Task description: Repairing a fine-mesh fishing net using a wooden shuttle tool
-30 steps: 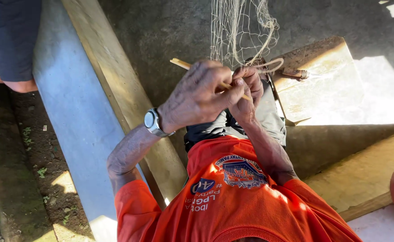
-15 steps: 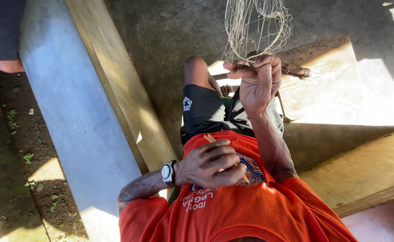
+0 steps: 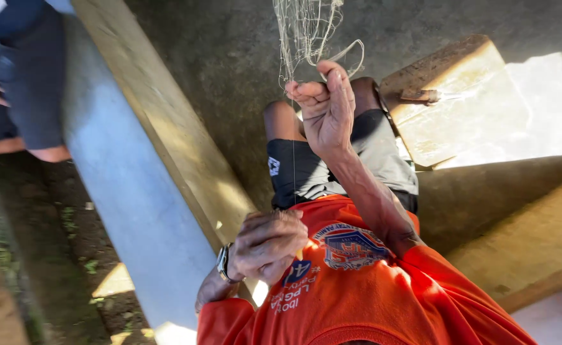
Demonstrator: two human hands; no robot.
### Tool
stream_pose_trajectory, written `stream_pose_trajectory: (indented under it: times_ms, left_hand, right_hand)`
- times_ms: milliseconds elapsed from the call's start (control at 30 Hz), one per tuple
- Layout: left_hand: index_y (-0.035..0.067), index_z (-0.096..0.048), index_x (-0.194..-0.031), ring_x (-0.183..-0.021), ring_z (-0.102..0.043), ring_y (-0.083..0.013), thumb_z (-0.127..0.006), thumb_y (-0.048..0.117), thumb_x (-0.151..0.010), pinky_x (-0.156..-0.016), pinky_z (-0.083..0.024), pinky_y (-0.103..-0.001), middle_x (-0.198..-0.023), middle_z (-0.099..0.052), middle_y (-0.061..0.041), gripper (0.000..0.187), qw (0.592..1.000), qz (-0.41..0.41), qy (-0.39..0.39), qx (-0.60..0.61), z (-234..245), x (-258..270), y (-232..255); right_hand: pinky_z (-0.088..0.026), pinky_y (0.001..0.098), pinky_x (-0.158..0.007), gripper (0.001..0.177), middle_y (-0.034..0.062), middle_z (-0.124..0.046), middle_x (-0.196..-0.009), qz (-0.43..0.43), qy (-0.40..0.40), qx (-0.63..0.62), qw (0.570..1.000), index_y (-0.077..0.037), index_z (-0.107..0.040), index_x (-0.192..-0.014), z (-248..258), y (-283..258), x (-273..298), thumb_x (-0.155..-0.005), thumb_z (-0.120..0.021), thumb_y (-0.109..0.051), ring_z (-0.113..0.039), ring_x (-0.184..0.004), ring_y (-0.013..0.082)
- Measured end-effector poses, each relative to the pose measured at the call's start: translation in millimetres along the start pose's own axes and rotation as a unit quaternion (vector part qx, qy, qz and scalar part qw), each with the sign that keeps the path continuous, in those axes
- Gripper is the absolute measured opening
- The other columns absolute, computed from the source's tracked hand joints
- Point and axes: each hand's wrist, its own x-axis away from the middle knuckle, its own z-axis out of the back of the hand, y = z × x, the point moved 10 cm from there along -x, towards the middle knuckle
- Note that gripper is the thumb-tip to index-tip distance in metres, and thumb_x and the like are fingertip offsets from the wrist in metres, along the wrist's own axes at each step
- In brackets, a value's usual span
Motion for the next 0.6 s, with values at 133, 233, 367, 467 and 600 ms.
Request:
stream_pose_trajectory:
  times_ms: [133, 233, 367, 467, 600]
  left_hand:
    - [-0.001, -0.061, -0.103, -0.081, -0.072, -0.0357, -0.051, 0.002, -0.092, -0.074, -0.062, -0.046, -0.096, -0.067, -0.022, 0.016, 0.997, 0.073, -0.017, 0.008, 8.2, 12.2, 2.8]
    - [0.001, -0.059, -0.086, -0.058, -0.069, -0.0296, -0.048, 0.011, -0.097, -0.067, -0.064, -0.045, -0.072, -0.064, -0.017, 0.019, 0.993, 0.049, 0.088, 0.057, 29.0, 1.6, 11.5]
    - [0.001, -0.059, -0.103, -0.076, -0.072, -0.0295, -0.053, 0.015, -0.099, -0.078, -0.066, -0.045, -0.088, -0.066, -0.018, 0.015, 0.997, 0.040, 0.052, 0.047, 42.9, 12.7, 9.0]
    - [0.001, -0.056, -0.106, -0.078, -0.072, -0.0305, -0.057, 0.010, -0.096, -0.080, -0.065, -0.048, -0.091, -0.066, -0.019, 0.014, 0.998, 0.026, 0.013, 0.063, 52.3, 8.3, 15.0]
    - [0.002, -0.056, -0.092, -0.059, -0.070, -0.0284, -0.055, 0.010, -0.093, -0.066, -0.066, -0.048, -0.074, -0.064, -0.016, 0.008, 0.993, 0.033, 0.109, 0.010, 61.0, 1.4, 23.6]
  right_hand:
    - [-0.043, 0.0433, -0.112, 0.020, 0.0197, -0.065, -0.118, -0.034, -0.007, -0.058, 0.998, -0.004, -0.054, -0.121, 7.5, 13.0, 20.5, -0.103, -0.051, -0.014, -0.053, -0.127, 0.0402]
    - [-0.051, 0.0407, -0.103, 0.023, 0.0200, -0.063, -0.124, -0.158, 0.049, -0.124, 0.978, -0.008, -0.060, -0.121, 28.6, 38.6, 41.0, -0.099, -0.058, -0.015, -0.058, -0.122, 0.0358]
    - [-0.056, 0.0286, -0.061, 0.022, 0.0152, -0.067, -0.082, 0.047, 0.076, 0.240, 0.967, 0.001, -0.062, -0.102, 22.2, -44.4, 11.1, -0.098, -0.057, -0.020, -0.067, -0.067, 0.0214]
    - [-0.053, 0.0352, -0.074, 0.050, 0.0141, -0.062, -0.100, 0.015, 0.008, 0.460, 0.888, -0.005, -0.065, -0.105, -6.5, -61.0, -30.5, -0.093, -0.045, -0.049, -0.061, -0.088, 0.0227]
    - [-0.033, 0.0288, -0.068, 0.058, -0.0039, -0.040, -0.075, -0.181, -0.111, 0.564, 0.798, -0.013, -0.055, -0.084, -11.8, 1.2, -74.3, -0.081, -0.044, -0.071, -0.040, -0.071, 0.0095]
